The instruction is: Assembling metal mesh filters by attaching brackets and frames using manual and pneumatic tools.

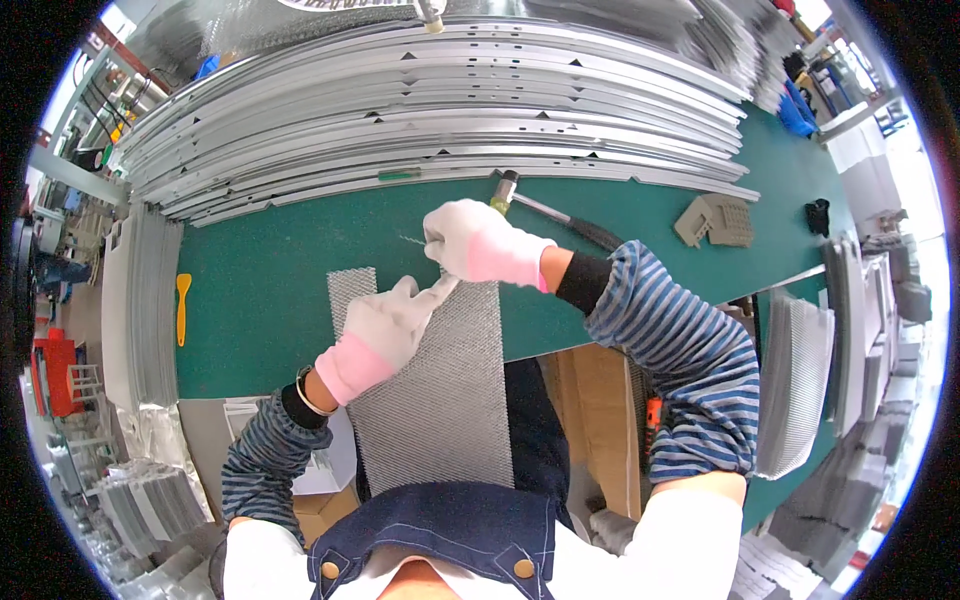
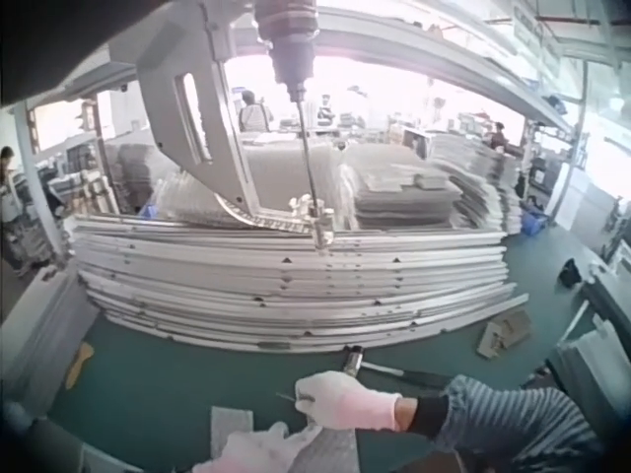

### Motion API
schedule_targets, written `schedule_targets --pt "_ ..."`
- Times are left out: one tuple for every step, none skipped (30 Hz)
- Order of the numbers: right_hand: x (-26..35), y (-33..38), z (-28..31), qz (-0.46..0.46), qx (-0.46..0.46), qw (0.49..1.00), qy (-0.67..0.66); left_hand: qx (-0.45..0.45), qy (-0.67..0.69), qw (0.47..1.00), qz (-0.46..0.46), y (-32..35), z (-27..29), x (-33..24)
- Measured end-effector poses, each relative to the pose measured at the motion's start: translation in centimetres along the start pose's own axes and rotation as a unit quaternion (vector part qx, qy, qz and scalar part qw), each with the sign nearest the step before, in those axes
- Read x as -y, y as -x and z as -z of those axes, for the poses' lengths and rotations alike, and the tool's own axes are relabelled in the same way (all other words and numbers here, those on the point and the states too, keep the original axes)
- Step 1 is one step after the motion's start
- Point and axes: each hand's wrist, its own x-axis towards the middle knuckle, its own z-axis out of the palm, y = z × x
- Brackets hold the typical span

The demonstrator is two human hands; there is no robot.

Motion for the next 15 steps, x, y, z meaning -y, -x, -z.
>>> schedule_targets --pt "0.2 0.1 -0.2 0.001 0.002 1.000 0.000 0.009 -0.006 1.000 -0.007 0.0 0.1 -0.1" --pt "0.4 0.2 -0.2 -0.002 0.000 1.000 0.019 0.009 -0.005 1.000 -0.004 0.1 0.3 0.0" --pt "0.5 0.3 -0.3 -0.006 -0.002 0.999 0.038 0.010 0.002 1.000 -0.005 0.1 0.4 0.0" --pt "0.3 0.3 -0.6 0.007 -0.015 0.999 0.041 0.010 0.009 1.000 -0.005 0.0 0.5 0.1" --pt "0.2 0.3 -0.8 0.008 -0.014 0.999 0.042 0.008 0.010 1.000 -0.003 0.0 0.3 0.3" --pt "0.0 0.4 -0.9 0.013 -0.026 0.999 0.033 0.004 0.013 1.000 -0.012 -0.2 0.0 0.4" --pt "-0.4 0.8 -0.6 0.010 -0.044 0.999 0.028 -0.004 0.020 0.999 -0.031 -0.7 -0.3 0.3" --pt "-0.8 0.9 -0.6 0.038 -0.057 0.997 0.025 -0.008 0.026 0.999 -0.042 -0.9 -0.5 0.4" --pt "-1.1 0.8 -0.7 0.066 -0.069 0.995 0.025 -0.009 0.027 0.999 -0.031 -0.6 -0.7 0.6" --pt "-1.0 0.7 0.0 0.114 -0.043 0.992 0.032 -0.011 0.031 0.999 -0.027 -0.8 -1.0 0.7" --pt "-1.3 0.2 0.6 0.138 -0.023 0.990 0.004 -0.014 0.043 0.998 -0.051 -0.9 -1.2 0.9" --pt "-0.4 0.3 2.3 0.078 0.020 0.996 -0.028 -0.023 0.047 0.998 -0.029 -0.3 -0.6 1.2" --pt "0.5 0.7 4.1 0.020 0.063 0.996 -0.063 -0.031 0.049 0.998 -0.003 0.0 -0.2 1.3" --pt "-1.3 1.1 4.5 0.061 -0.021 0.997 -0.032 -0.034 0.056 0.998 -0.015 -0.2 -0.1 0.9" --pt "-3.1 1.9 4.9 0.105 -0.102 0.989 0.000 -0.042 0.075 0.996 -0.012 -0.2 -0.1 0.5"
